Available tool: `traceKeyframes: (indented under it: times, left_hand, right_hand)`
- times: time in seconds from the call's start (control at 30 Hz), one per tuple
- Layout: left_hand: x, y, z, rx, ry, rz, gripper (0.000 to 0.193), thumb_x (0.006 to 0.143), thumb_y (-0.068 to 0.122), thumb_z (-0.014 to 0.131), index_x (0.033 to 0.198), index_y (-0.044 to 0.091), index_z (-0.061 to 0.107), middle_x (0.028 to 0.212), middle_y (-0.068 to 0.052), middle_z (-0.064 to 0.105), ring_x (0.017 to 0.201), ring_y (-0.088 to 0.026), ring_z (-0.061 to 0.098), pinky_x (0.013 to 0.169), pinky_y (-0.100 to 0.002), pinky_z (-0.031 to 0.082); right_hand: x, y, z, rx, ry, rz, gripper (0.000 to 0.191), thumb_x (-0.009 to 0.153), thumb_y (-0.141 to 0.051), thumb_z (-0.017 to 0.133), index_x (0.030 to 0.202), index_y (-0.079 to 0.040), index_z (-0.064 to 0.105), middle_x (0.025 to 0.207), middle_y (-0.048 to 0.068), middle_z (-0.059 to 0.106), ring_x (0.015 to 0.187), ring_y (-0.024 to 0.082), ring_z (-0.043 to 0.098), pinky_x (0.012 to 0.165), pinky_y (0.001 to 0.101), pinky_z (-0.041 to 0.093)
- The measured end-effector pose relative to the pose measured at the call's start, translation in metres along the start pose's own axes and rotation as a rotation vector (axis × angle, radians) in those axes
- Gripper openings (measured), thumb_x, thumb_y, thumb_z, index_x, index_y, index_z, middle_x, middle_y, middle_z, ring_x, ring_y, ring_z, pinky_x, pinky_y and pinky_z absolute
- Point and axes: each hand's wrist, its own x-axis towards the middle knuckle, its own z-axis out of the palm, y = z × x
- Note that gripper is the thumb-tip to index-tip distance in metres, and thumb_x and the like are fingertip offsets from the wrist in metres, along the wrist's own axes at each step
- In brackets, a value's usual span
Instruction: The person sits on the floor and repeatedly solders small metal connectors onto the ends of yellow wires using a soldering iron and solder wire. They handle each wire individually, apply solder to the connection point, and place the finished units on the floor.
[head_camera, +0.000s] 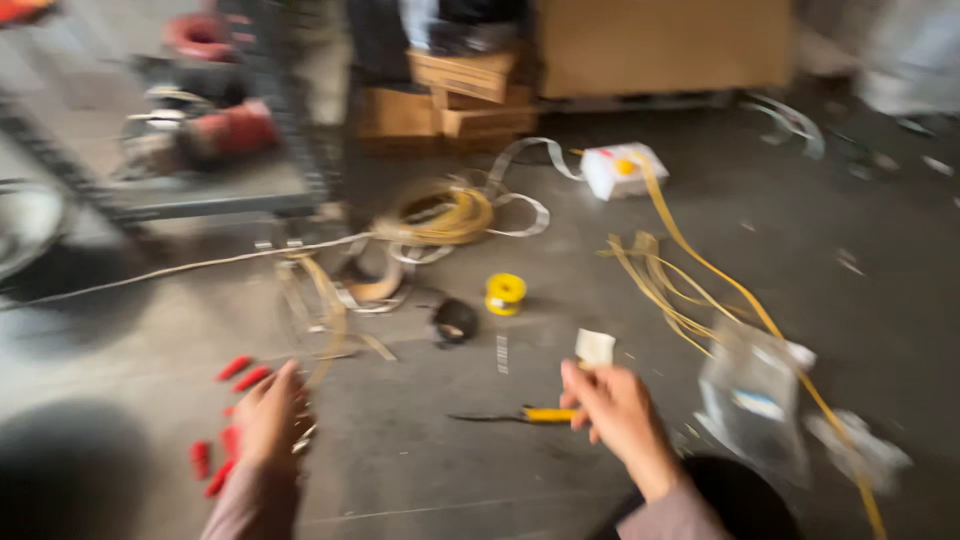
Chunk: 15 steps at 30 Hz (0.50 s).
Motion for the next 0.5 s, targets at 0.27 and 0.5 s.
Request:
traceKeyframes:
  times: [0.27,0.5]
  left_hand:
    - [-0.032,0.050,-0.015,-0.041,0.215,0.496,0.028,0.102,0.025,0.066,0.112,-0.001,0.071,0.106,-0.013,0.074,0.085,-0.018,0.071,0.068,-0.028,0.056]
    - [-0.033,0.016,-0.011,0.080,0.185,0.448,0.030,0.103,0.027,0.062,0.114,0.000,0.070,0.108,-0.012,0.074,0.088,-0.018,0.071,0.072,-0.029,0.056]
  right_hand:
    - [0.069,-0.016,-0.098,-0.019,0.386,0.000,0.036,0.092,-0.030,0.072,0.085,0.005,0.072,0.077,0.009,0.075,0.057,0.014,0.066,0.043,0.0297,0.045]
    - [0.112,-0.001,-0.100,-0.815,0.644,-0.472,0.026,0.082,-0.019,0.081,0.107,-0.015,0.077,0.103,0.007,0.073,0.101,0.032,0.065,0.085,0.0482,0.051]
